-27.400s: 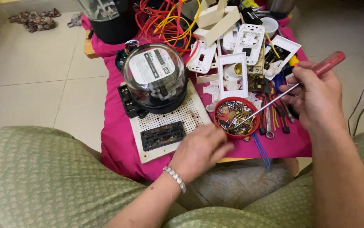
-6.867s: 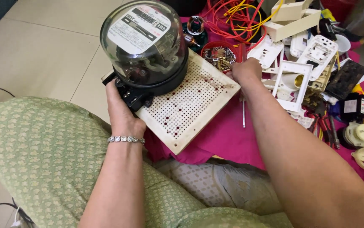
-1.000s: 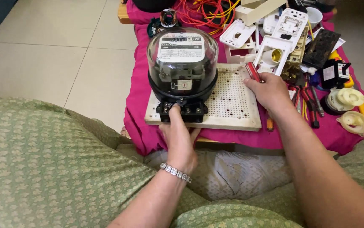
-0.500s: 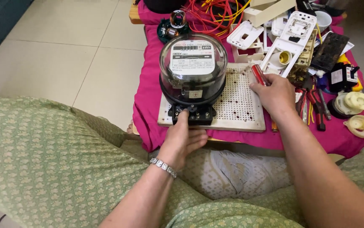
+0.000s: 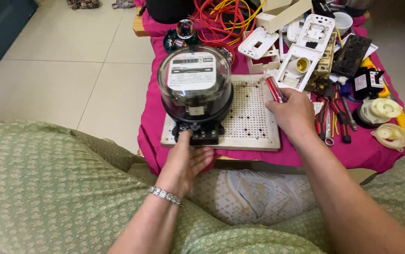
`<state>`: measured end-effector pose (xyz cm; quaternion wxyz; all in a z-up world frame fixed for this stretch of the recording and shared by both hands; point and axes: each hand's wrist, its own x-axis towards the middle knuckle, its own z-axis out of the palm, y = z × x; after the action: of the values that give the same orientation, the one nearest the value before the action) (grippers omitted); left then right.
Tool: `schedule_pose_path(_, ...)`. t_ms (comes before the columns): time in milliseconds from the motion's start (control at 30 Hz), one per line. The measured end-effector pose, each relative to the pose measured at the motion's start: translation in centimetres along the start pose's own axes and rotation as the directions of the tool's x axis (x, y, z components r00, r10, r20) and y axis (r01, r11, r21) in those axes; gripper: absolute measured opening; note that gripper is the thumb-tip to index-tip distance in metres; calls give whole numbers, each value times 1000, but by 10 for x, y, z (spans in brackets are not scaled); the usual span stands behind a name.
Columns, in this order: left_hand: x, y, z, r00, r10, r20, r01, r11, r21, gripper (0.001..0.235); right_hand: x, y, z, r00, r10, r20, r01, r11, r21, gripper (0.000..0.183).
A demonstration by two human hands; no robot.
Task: The person uses a screwdriver to tighten screws on a black electrical component mounted on a perforated board. They then pick up a glass-domed electrical meter and place it on the board, using the screwdriver to secure it in place.
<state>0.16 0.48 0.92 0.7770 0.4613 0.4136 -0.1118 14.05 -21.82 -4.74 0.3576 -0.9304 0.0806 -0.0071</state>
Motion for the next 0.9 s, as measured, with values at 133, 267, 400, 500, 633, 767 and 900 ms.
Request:
schedule_pose_path(133,4,-4,1,1000,3,-14,-3,1000,-5,81,3,1,2,1000,-5,5,5,1000,22,44)
schedule_pose_path(267,9,-11,0,1000,-19,6,18,998,56,76,10,13,6,1000,-24,-19,25,996,85,42)
schedule_pose_path(400,26,-18,-7,1000,-11,11,10,990,142,73,5,9,4,999,-36,-15,38,984,171,44)
schedule_pose_path(500,32,-21,-10,1000,-22,15,19,984,178,74,17,24,11,1000,-27,-14,29,980,195,43)
schedule_pose_path(633,24,-16,-6,999,-31,10,29,989,146,71,28,31,19,1000,-22,17,17,963,270,42)
schedule_pose_path(767,22,-15,-4,1000,3,-21,-1,998,63,66,15,16,6,995,32,100,-74,890,450,42)
schedule_pose_path(900,21,-10,-7,998,23,-57,-21,999,25,65,29,37,8,997,12,78,-44,909,414,41)
